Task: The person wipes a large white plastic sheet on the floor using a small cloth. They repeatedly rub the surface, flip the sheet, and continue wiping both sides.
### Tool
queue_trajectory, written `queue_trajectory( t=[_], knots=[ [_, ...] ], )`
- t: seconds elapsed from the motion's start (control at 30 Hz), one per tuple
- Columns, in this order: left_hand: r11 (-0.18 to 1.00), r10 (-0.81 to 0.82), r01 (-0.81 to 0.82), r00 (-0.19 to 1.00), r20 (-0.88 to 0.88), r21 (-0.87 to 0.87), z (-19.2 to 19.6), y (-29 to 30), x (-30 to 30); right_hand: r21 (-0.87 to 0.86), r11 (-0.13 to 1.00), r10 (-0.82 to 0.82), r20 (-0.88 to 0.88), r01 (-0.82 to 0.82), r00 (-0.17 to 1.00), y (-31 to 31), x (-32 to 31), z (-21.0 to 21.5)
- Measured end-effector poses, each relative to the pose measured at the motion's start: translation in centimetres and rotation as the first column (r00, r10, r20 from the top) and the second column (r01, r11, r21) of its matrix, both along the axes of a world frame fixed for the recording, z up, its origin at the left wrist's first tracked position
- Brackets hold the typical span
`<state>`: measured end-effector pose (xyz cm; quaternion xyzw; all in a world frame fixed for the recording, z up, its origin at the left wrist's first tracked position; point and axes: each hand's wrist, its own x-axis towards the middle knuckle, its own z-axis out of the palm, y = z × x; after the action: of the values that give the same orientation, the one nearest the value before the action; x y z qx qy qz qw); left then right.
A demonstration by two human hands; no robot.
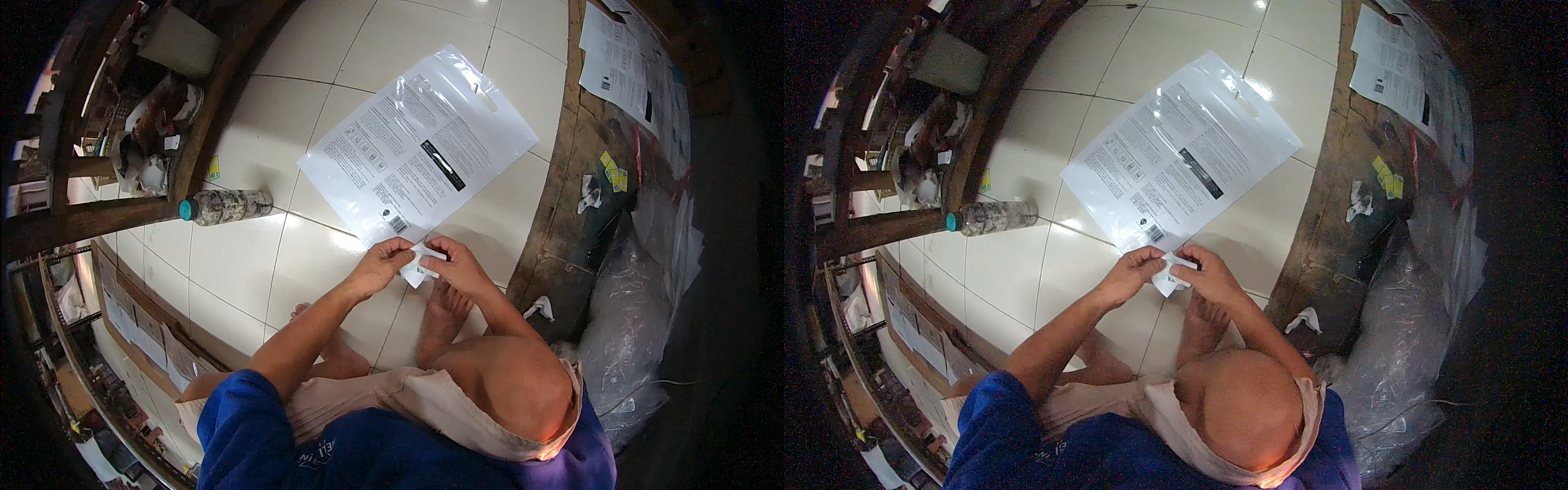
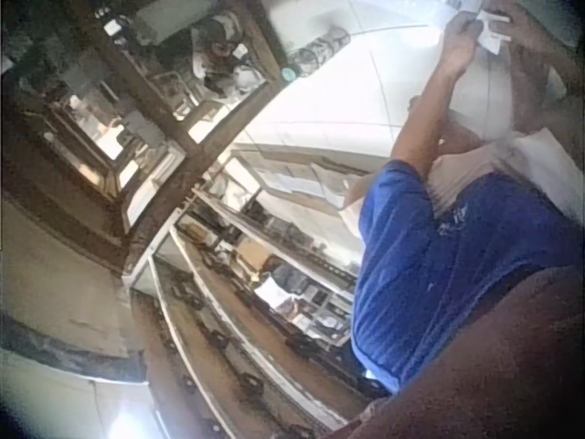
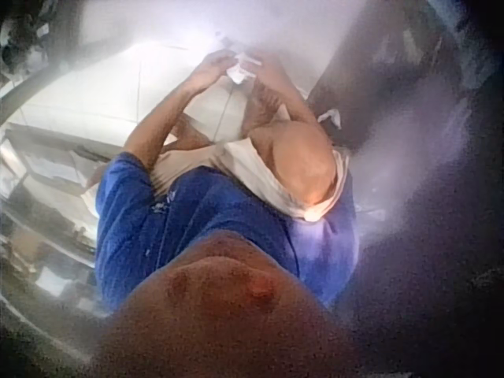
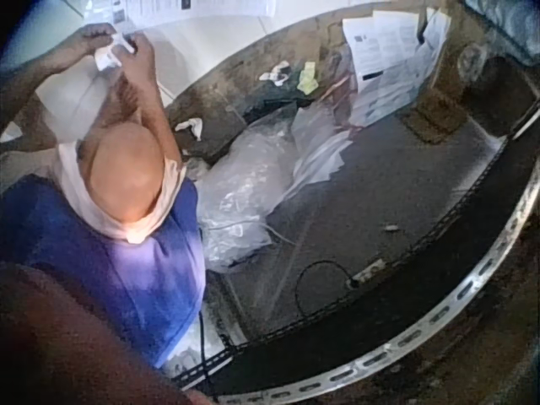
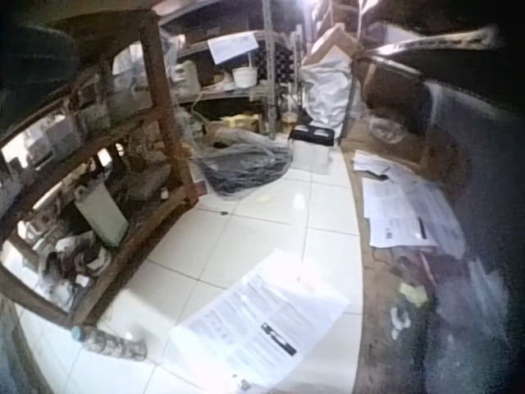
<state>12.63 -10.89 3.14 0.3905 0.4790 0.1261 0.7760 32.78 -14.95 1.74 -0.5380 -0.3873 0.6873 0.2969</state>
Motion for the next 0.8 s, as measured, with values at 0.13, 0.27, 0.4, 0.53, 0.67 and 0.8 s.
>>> queue_trajectory(
  t=[0.13, 0.27, 0.4, 0.53, 0.67, 0.8],
  knots=[
    [1.000, -0.017, 0.017, 1.000, -0.014, 0.018, 0.3, 0.2, 0.0, -0.095, 0.994, 0.032, -0.136, -0.046, 0.990, -0.1, 0.4, 0.5],
    [0.993, -0.077, 0.076, 0.997, -0.007, -0.091, 1.6, 0.9, -0.4, -0.195, 0.977, 0.042, -0.199, -0.082, 0.979, 0.3, 0.4, 2.0],
    [0.977, -0.149, 0.145, 0.989, -0.013, -0.153, 1.7, 1.1, -0.9, -0.242, 0.970, -0.076, -0.349, -0.012, 0.934, -0.5, 0.0, 1.0],
    [0.922, -0.375, 0.362, 0.923, -0.085, -0.140, 1.7, 1.6, -4.8, -0.330, 0.939, -0.280, -0.572, 0.097, 0.771, -0.5, -1.1, 1.5],
    [0.741, -0.634, 0.666, 0.656, -0.409, -0.080, 4.2, 3.2, -13.8, -0.332, 0.939, -0.279, -0.578, 0.091, 0.767, 0.2, -1.1, 2.3],
    [0.735, -0.594, 0.656, 0.498, -0.632, -0.174, 9.6, 4.7, -22.3, -0.253, 0.967, -0.150, -0.437, 0.039, 0.887, 1.0, -0.4, 2.7]
  ],
)
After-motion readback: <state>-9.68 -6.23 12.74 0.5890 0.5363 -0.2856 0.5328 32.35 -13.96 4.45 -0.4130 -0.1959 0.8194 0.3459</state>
